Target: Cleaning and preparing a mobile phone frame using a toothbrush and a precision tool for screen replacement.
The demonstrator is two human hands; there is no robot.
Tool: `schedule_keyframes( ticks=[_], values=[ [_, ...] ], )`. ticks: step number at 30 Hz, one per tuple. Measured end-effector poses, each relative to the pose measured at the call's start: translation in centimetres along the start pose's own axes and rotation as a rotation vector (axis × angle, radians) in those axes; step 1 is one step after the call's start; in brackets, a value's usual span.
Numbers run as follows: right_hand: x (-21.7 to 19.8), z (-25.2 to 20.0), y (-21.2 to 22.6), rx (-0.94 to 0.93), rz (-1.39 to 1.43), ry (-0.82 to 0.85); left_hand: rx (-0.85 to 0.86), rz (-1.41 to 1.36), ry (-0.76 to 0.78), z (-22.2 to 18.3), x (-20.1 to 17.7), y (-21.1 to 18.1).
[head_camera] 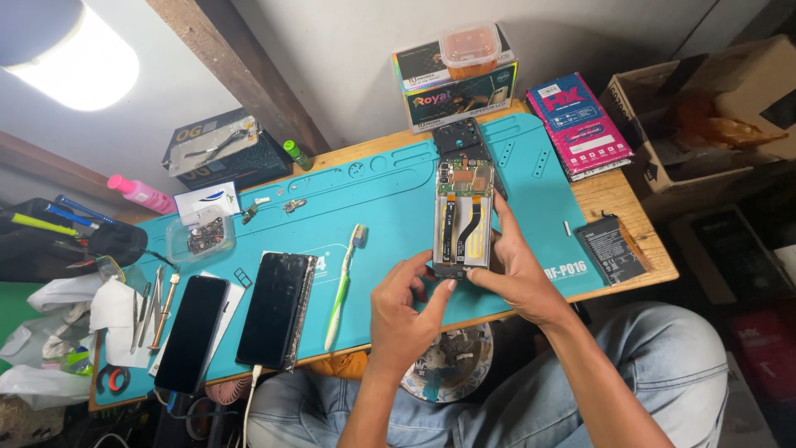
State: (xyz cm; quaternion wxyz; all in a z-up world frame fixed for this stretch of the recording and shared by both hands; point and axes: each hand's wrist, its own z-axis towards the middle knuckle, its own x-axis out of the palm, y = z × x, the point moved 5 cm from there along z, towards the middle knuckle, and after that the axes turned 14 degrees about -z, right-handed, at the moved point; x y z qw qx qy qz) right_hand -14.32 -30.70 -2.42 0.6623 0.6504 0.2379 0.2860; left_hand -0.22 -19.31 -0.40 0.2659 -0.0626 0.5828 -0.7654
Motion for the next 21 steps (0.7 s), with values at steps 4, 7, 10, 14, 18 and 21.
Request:
schedule_keyframes(
  ticks=[4, 7, 10, 14, 18, 21],
  values=[
    [-0.3, 0.2, -0.4, -0.028, 0.017, -0.001, 0.005, 0.000, -0.014, 0.0, -0.2, -0.2],
    [-1.4, 0.5, -2.8, 0.004, 0.003, -0.091, 0.008, -0.004, -0.024, 0.1, -0.2, -0.3],
    [-1.5, 0.5, -2.6, 0.033, 0.082, -0.105, -0.011, -0.019, -0.035, 0.1, -0.3, -0.2],
    [-1.2, 0.5, -1.6, 0.089, 0.055, -0.119, -0.006, -0.012, -0.031, 0.1, -0.3, -0.1],
    [-1.2, 0.5, -1.6, 0.085, 0.074, -0.122, 0.003, -0.007, -0.030, 0.2, -0.2, -0.1],
    [-1.2, 0.6, -1.7, 0.062, 0.091, -0.115, 0.004, -0.004, -0.022, 0.2, -0.2, -0.1]
  ],
)
